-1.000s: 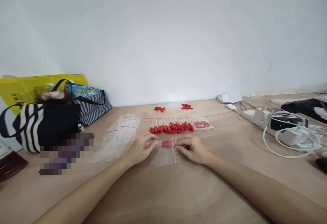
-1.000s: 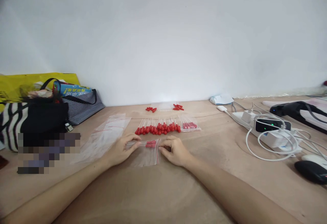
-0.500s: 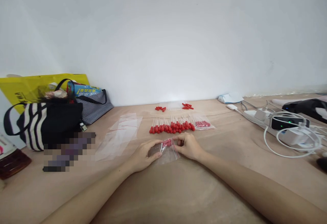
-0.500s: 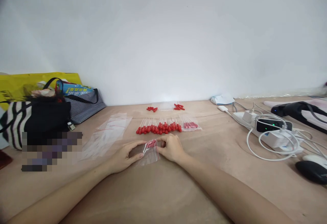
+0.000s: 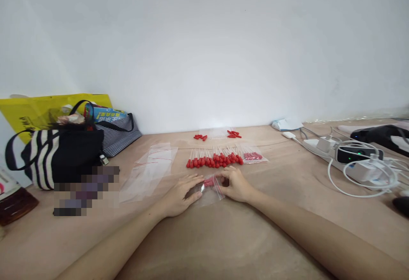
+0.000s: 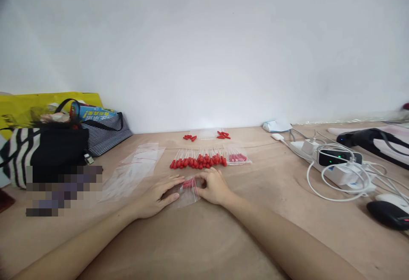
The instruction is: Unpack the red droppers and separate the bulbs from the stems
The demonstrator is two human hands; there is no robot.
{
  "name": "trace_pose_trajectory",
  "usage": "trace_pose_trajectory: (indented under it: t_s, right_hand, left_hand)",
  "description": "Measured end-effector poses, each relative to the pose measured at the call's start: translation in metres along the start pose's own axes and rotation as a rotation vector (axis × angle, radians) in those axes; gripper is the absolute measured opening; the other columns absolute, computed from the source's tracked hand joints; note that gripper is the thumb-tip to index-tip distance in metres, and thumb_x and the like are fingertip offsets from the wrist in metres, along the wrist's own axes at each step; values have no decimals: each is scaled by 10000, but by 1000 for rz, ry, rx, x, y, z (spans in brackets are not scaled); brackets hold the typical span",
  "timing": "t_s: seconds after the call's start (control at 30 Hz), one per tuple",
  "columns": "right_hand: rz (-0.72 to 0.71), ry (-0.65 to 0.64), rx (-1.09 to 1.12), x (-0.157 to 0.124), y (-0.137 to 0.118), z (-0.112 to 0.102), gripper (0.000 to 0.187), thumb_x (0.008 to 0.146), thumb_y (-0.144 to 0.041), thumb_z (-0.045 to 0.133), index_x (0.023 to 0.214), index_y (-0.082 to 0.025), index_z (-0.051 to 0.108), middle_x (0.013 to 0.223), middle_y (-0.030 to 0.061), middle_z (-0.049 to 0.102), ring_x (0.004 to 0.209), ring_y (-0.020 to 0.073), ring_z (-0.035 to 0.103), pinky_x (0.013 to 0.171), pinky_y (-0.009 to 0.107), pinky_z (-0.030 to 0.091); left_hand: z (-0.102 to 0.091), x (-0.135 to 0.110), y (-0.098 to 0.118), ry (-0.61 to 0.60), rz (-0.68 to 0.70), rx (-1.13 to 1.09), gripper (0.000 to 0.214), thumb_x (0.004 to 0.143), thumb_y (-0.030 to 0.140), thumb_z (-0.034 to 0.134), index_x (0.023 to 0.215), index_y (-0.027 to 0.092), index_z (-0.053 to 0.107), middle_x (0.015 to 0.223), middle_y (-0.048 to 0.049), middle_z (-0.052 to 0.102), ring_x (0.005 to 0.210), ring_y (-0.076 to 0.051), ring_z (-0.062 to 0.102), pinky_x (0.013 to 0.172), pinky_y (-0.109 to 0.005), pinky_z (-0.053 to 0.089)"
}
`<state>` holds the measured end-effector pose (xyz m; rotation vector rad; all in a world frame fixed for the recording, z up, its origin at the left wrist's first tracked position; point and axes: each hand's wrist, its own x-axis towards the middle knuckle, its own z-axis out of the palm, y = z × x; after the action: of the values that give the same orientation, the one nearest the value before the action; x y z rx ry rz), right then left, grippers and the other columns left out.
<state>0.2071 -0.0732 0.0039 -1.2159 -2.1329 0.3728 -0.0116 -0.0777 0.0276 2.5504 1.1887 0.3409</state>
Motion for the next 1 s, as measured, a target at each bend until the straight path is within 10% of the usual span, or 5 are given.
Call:
trace_pose_trajectory:
  t_s: [0.4, 1.0]
  right_hand:
    - [-11, -94, 36, -2, -2, -3, 356, 537, -494, 698, 696, -195, 589, 717, -12, 512, 740, 143, 449, 718, 298, 302]
    - [56, -65, 232, -20, 10, -15, 184, 611, -187, 618, 769, -180, 525, 718, -13, 557, 628, 101, 473, 570, 221, 369]
  left_hand:
    - [0, 1, 0, -5, 13, -16, 428, 830, 418, 396, 1218, 242, 439, 1304, -27, 415, 1226, -194, 323, 1021, -390, 261]
    - [-2, -4, -4, 1, 20, -47, 446, 819, 442, 409, 1226, 261, 426, 1315, -34, 399, 1225, -204, 323, 1019, -408, 251]
